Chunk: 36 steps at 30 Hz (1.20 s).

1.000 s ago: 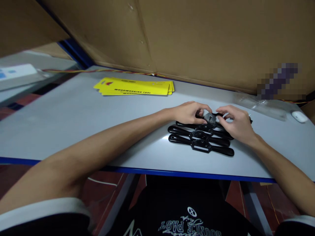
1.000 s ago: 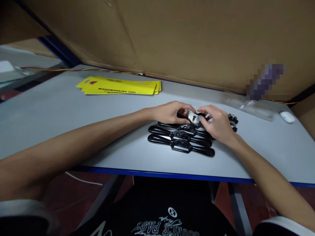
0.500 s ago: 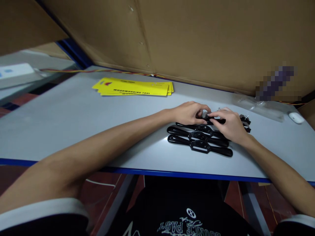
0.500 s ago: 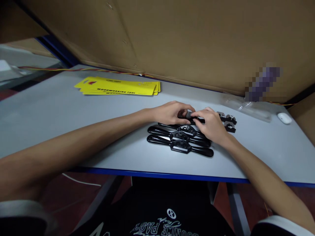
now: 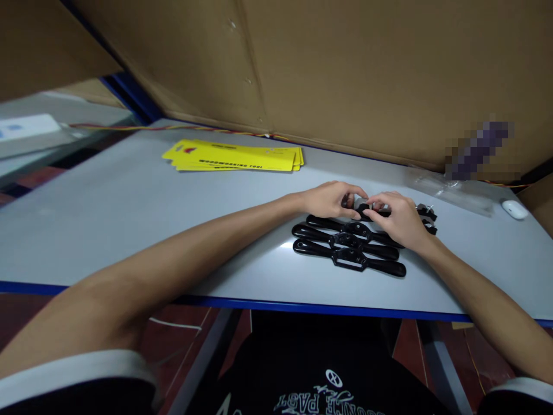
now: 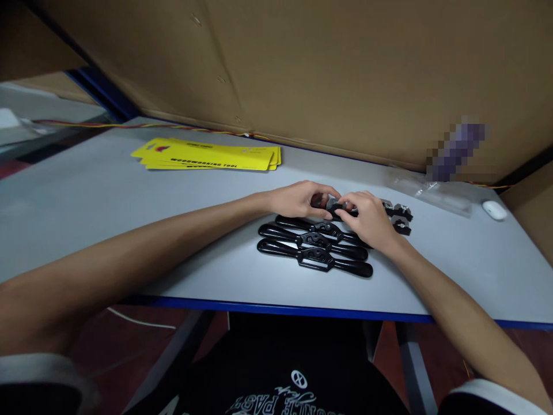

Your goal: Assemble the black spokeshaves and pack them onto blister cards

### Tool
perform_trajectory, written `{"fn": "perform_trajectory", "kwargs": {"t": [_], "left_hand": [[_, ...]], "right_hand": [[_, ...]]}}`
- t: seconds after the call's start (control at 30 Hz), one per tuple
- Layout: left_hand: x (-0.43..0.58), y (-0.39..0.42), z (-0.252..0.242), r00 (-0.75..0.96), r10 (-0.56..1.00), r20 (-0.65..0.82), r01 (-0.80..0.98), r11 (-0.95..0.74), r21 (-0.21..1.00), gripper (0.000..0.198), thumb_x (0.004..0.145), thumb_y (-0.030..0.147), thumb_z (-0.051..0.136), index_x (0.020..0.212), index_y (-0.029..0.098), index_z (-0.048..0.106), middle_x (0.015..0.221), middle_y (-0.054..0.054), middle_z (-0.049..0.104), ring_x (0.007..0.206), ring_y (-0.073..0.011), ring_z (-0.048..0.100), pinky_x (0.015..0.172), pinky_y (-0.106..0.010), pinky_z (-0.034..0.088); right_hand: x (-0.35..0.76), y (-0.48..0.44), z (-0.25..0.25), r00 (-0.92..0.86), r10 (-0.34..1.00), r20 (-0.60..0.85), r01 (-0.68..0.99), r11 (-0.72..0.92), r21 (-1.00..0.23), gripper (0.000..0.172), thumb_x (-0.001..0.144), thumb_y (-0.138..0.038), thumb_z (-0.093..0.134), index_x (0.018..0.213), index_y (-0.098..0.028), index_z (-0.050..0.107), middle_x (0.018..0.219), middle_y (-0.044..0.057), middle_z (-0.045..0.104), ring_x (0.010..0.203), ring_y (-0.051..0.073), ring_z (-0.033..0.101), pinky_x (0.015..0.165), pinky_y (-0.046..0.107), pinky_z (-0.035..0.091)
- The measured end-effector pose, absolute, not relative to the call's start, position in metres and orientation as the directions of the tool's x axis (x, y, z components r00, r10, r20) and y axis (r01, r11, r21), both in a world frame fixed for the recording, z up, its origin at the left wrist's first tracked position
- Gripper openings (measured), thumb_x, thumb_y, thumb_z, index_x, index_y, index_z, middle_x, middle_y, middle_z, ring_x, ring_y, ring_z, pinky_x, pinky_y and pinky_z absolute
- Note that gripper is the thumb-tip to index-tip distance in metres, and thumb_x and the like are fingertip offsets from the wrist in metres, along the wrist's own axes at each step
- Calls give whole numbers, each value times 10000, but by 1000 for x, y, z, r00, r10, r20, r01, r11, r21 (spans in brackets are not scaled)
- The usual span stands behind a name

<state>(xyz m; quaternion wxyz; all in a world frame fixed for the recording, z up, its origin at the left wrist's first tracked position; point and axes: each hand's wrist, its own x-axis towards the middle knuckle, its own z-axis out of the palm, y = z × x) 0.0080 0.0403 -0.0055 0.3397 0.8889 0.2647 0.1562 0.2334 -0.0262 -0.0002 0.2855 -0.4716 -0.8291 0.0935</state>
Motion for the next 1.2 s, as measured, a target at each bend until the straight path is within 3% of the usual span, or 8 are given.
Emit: {"fn": "perform_trajectory", "kwargs": {"t": [0.4, 0.5, 0.6, 0.83, 0.97, 1.07, 1.2], "left_hand": [[10, 37, -5, 785, 608, 117, 419, -661, 622, 468, 893, 443, 618, 1222, 128, 726, 805, -36, 688, 675, -148, 569, 697, -284, 412], [9, 38, -7, 790, 599, 134, 414, -681, 604, 468, 913, 447, 598, 1235, 130, 722, 823, -43, 704, 685, -151, 578, 704, -284, 415], [8, 39, -8, 790, 594, 149, 410, -694, 592, 465, 932, 451, 580, 1241, 133, 721, 835, -49, 712, 687, -150, 581, 711, -286, 420], [8, 38, -9, 787, 601, 137, 420, -685, 595, 494, 934, 469, 574, 1259, 123, 714, 859, -57, 715, 699, -155, 585, 718, -291, 420], [8, 38, -9, 786, 601, 142, 416, -685, 598, 474, 935, 459, 574, 1246, 131, 716, 853, -49, 714, 700, -153, 584, 716, -286, 420], [8, 38, -9, 788, 597, 147, 413, -690, 594, 461, 937, 450, 571, 1251, 144, 714, 846, -40, 709, 695, -149, 581, 711, -280, 414], [7, 37, -8, 787, 599, 148, 416, -692, 590, 464, 938, 453, 565, 1248, 143, 717, 865, -50, 711, 719, -157, 591, 717, -285, 416]], "right_hand": [[247, -26, 2, -417, 795, 441, 746, 576, -334, 190, 909, -225, 601, 1039, -225, 740, 911, 75, 759, 875, 272, 688, 846, 446, 529], [253, -23, 1, -393, 789, 472, 814, 538, -221, 233, 947, -247, 547, 1045, -216, 757, 1050, 129, 766, 1008, 321, 669, 920, 511, 513], [260, -21, -2, -407, 815, 412, 855, 498, -141, 292, 976, -282, 508, 1051, -207, 780, 1190, 161, 759, 1212, 401, 621, 1011, 623, 465], [263, -22, -3, -468, 832, 297, 849, 516, -109, 344, 994, -229, 451, 1108, -243, 775, 1183, 113, 788, 1356, 419, 572, 1122, 758, 330], [260, -21, -2, -477, 824, 308, 831, 536, -149, 296, 977, -253, 500, 1063, -242, 783, 1131, 107, 802, 1312, 406, 608, 1137, 769, 298], [259, -20, -1, -473, 811, 345, 813, 553, -185, 266, 962, -259, 528, 961, -244, 793, 1046, 86, 808, 1161, 345, 689, 1179, 736, 271], [258, -19, 1, -476, 797, 372, 772, 581, -258, 250, 942, -235, 555, 858, -247, 790, 957, 57, 808, 914, 263, 737, 1160, 650, 381]]}}
